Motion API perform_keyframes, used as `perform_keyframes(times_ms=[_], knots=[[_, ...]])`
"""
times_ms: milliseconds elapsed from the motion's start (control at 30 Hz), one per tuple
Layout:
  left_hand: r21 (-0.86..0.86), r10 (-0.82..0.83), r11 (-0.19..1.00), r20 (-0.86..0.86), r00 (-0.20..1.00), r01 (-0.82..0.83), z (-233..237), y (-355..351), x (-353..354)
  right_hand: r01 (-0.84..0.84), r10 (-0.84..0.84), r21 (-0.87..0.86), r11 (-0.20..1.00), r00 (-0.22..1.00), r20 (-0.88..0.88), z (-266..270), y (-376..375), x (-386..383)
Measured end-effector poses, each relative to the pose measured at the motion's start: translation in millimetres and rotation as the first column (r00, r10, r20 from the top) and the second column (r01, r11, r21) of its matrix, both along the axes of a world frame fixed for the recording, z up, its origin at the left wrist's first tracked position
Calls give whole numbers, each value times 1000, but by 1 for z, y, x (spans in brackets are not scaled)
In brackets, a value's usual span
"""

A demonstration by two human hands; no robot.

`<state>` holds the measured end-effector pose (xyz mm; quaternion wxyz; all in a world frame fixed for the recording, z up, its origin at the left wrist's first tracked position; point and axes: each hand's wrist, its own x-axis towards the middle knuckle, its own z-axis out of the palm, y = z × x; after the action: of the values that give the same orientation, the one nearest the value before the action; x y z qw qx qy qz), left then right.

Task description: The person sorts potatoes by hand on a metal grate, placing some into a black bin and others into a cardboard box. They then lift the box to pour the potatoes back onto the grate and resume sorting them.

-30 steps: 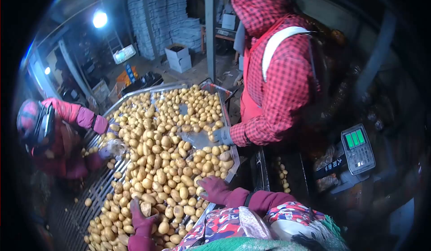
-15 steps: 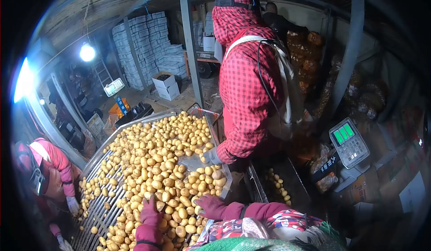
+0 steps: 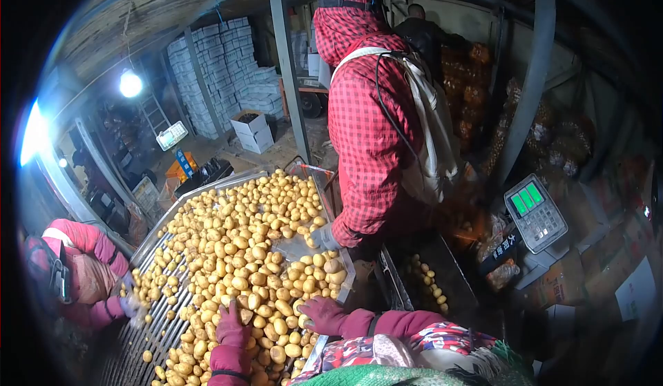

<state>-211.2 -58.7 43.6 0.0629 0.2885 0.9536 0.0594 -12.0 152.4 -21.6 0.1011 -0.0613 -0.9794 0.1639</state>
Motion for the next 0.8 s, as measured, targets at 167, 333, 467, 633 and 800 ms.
perform_keyframes(times_ms=[167,333,467,633,800], knots=[[17,-4,1000,-7,1000,4,-5,-1,-7,1,0,-18,1000,1000,29,4,1,-2],[1,-10,1000,-13,1000,10,-2,-1,-10,-3,4,-31,1000,1000,17,0,1,-7],[3,-8,1000,1,1000,8,1,-1,-10,-7,8,-33,999,999,47,4,1,-9],[49,-8,999,-9,1000,8,-2,-3,-13,-7,9,-38,999,997,72,11,1,-9],[40,-4,999,6,1000,4,0,-3,-14,-11,14,-37,999,996,90,14,1,-10]])
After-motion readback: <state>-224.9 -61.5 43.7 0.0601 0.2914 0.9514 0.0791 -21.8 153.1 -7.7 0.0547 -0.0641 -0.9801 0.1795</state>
